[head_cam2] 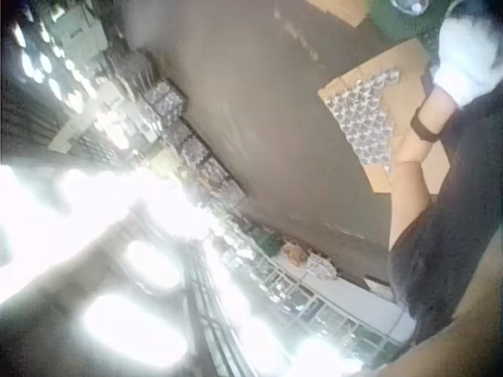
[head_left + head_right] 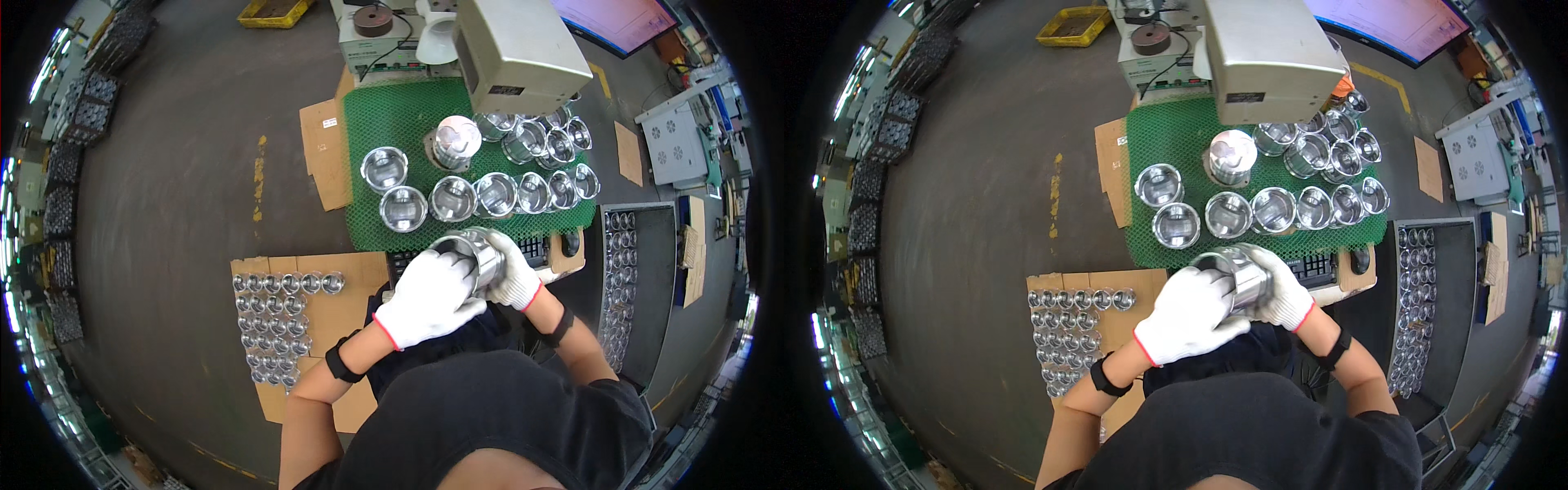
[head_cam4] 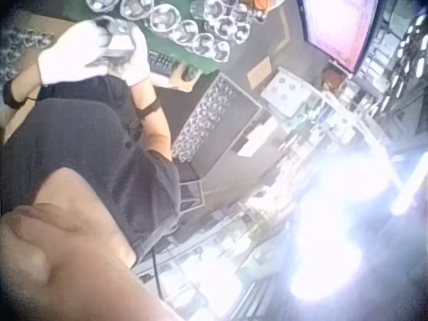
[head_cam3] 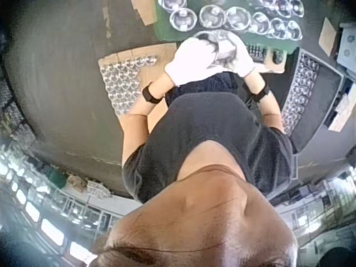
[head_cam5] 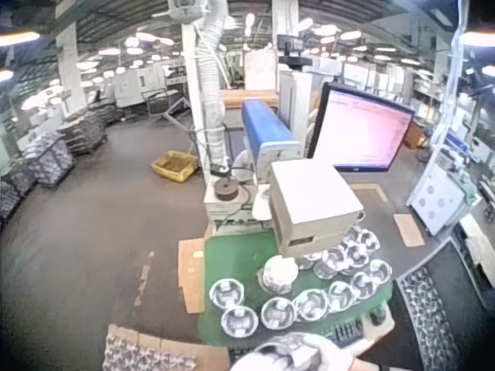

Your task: Manually sort and inspect metal piston-like components from a bin and organize them on a surface.

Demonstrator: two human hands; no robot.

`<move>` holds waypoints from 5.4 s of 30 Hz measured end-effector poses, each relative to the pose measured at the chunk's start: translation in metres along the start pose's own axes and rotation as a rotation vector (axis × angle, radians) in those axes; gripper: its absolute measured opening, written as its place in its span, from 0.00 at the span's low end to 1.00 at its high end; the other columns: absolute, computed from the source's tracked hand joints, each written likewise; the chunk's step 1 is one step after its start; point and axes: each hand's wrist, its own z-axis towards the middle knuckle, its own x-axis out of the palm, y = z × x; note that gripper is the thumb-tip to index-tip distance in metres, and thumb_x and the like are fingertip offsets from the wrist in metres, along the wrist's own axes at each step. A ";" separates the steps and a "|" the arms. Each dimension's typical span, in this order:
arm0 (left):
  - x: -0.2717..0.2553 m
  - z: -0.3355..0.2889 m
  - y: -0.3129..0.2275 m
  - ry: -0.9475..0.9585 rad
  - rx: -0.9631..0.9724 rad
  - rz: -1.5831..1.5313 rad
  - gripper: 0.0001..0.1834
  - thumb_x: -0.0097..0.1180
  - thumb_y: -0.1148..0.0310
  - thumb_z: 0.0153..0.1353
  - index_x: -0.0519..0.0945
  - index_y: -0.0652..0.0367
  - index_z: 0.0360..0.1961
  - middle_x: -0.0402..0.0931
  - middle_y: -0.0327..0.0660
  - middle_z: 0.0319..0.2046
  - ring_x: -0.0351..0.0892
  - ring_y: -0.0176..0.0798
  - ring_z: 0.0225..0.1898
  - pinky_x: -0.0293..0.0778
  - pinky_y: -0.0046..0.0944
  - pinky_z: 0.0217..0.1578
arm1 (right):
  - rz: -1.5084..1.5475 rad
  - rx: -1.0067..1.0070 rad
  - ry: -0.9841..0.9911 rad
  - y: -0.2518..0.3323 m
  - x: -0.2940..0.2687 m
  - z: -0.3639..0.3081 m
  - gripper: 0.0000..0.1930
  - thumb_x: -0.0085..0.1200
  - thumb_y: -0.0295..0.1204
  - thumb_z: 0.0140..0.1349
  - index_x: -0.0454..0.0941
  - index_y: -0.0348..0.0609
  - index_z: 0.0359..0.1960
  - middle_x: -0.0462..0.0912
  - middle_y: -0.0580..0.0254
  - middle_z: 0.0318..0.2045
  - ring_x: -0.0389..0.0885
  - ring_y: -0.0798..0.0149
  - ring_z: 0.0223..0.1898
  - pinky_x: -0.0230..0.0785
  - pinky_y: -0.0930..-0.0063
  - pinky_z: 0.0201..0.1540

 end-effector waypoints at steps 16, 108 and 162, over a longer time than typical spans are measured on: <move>0.113 0.115 0.225 -0.242 -0.730 -0.323 0.38 0.70 0.50 0.47 0.73 0.52 0.59 0.72 0.57 0.49 0.80 0.61 0.45 0.79 0.54 0.47 | -0.172 -0.490 -0.142 0.122 -0.063 0.021 0.29 0.56 0.35 0.66 0.63 0.48 0.68 0.77 0.60 0.58 0.79 0.62 0.57 0.75 0.59 0.59; 0.728 0.108 -0.479 0.803 0.190 0.381 0.14 0.55 0.59 0.61 0.87 0.55 0.38 0.85 0.44 0.36 0.82 0.46 0.41 0.68 0.47 0.56 | -0.431 -0.263 -0.963 -0.308 -0.997 -0.403 0.10 0.57 0.29 0.58 0.85 0.41 0.38 0.87 0.60 0.36 0.82 0.59 0.35 0.74 0.68 0.42; 0.711 0.111 -0.470 0.882 0.250 0.378 0.18 0.54 0.50 0.61 0.88 0.51 0.35 0.85 0.43 0.32 0.83 0.49 0.37 0.73 0.48 0.49 | -0.792 -0.688 -1.180 -0.196 -0.854 -0.445 0.15 0.55 0.37 0.60 0.81 0.45 0.45 0.85 0.51 0.39 0.82 0.46 0.42 0.73 0.52 0.47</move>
